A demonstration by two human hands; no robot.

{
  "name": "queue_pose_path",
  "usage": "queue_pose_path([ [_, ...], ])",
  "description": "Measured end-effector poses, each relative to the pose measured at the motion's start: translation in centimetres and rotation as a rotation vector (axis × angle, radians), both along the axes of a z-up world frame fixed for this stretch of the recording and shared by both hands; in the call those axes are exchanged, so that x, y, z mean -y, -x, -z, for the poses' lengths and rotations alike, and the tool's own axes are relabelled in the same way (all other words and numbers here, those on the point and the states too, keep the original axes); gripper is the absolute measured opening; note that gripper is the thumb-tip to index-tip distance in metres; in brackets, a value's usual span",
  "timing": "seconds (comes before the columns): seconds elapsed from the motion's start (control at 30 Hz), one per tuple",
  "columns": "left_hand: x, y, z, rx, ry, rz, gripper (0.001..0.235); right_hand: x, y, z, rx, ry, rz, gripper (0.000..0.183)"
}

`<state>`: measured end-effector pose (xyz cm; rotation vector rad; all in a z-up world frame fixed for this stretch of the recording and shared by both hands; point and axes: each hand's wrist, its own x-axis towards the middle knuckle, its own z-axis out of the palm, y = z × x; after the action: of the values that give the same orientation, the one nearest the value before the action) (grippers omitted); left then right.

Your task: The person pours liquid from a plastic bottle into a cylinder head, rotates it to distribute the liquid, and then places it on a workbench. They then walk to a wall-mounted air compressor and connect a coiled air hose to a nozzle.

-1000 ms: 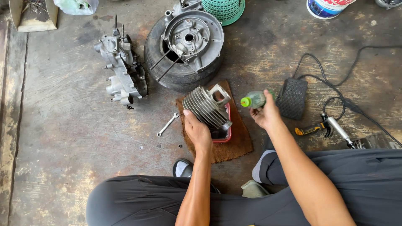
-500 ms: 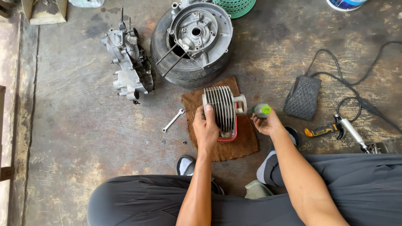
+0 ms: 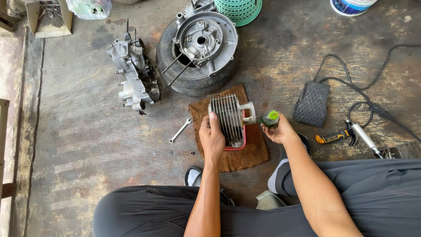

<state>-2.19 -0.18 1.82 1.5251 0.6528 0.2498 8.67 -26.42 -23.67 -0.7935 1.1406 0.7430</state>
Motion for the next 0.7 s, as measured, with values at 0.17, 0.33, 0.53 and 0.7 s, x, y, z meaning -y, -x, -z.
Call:
queue_pose_path([
  [0.17,0.1,0.2,-3.6,-0.057,0.112,-0.053,0.051,3.5,0.9,0.0,0.333,0.812,-0.201,0.059],
  [0.33,-1.2,0.4,-3.4,-0.097,0.244,-0.074,0.054,-3.1,0.9,-20.8,1.276,1.120,-0.373,0.042],
  [0.53,-2.0,0.0,-2.1,-0.054,0.532,-0.142,0.056,-8.3,2.8,-27.0,1.625,0.607,-1.089,0.091],
  [0.7,-2.9,0.3,-0.8,-0.058,0.555,-0.133,0.058,-8.8,3.4,-27.9,1.648,0.733,-1.157,0.080],
])
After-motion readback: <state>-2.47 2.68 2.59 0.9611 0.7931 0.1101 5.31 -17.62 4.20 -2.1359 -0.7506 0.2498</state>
